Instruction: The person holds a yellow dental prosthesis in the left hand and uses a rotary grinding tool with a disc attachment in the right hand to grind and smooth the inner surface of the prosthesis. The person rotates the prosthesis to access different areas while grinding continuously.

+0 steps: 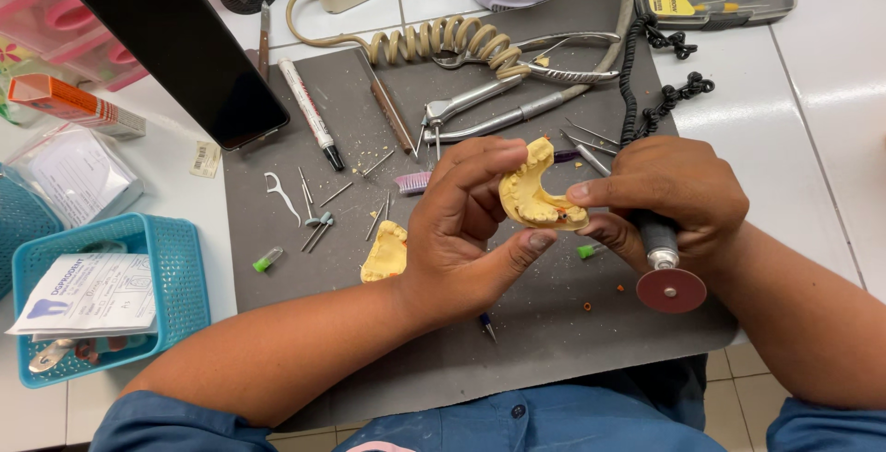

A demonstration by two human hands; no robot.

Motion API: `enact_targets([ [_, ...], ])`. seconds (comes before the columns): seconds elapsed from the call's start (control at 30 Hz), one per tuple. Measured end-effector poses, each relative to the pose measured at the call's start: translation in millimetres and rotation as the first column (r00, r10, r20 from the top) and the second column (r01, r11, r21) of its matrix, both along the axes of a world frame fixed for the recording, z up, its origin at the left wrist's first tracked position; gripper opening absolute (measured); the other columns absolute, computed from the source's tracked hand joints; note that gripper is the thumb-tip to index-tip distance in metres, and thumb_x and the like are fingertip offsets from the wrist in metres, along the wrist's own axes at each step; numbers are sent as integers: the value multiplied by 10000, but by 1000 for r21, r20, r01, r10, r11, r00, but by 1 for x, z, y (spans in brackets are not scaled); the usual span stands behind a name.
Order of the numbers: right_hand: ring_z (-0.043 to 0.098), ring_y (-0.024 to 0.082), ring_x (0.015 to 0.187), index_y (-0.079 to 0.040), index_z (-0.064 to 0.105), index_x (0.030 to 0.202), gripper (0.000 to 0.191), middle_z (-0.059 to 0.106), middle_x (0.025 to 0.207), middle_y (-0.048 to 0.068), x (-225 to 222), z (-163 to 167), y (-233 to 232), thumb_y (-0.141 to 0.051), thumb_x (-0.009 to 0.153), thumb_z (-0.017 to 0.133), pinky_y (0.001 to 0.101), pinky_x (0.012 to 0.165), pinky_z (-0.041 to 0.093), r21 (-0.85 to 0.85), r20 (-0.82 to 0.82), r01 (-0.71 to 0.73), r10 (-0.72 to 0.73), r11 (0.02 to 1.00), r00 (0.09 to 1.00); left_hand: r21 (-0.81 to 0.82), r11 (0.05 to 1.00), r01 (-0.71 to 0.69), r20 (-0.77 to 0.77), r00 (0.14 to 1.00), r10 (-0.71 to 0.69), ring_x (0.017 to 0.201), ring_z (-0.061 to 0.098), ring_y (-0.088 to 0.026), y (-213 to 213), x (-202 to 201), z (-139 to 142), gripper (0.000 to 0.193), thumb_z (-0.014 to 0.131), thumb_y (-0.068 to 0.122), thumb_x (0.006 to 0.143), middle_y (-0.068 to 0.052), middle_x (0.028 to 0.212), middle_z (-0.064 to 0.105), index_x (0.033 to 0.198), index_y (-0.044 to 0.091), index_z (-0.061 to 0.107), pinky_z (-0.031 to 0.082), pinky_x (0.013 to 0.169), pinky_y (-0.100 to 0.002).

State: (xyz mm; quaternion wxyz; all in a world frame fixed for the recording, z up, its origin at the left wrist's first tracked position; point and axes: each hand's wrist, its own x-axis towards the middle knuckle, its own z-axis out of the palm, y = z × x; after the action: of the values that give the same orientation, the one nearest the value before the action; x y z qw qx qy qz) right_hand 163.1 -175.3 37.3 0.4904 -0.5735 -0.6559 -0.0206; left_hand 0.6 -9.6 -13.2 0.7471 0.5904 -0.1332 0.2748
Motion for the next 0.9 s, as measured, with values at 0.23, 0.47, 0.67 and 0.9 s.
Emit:
enact_targets([
  [0.23,596,162,581,-88,700,1090,246,604,662,17,1,2,1,-125,876,816,286,544,415,-23,9,4,-4,1000,1000,19,1000,-21,-15,1000,21,1324,543,-156,-1,-3,4,503,711,-51,1067,-56,1512,395,1493,46,462,541,1187,-322],
  [0.47,588,167,574,-76,697,1089,253,605,658,26,0,2,2,-124,870,815,300,563,409,-1,-1,-6,6,1000,1000,9,1000,28,-9,1000,-28,1448,486,-176,1,-3,5,533,710,-57,1058,-81,1606,386,1495,83,439,504,1219,-331],
  [0.67,600,153,582,-70,708,1070,218,608,665,9,1,1,-1,-177,897,787,277,541,419,-12,-43,-19,19,1000,999,-12,1000,6,-2,1000,-6,1466,489,-167,-1,0,-1,547,792,2,1006,-78,1468,483,1440,92,472,459,1248,-331],
  [0.9,606,165,625,-66,665,879,437,643,751,63,2,-7,-7,-445,791,864,244,540,447,-118,64,237,-231,964,971,-119,992,-35,-180,984,13,1254,596,-133,-2,-5,-4,491,821,61,978,-70,1271,561,1368,34,524,484,1183,-323],
])
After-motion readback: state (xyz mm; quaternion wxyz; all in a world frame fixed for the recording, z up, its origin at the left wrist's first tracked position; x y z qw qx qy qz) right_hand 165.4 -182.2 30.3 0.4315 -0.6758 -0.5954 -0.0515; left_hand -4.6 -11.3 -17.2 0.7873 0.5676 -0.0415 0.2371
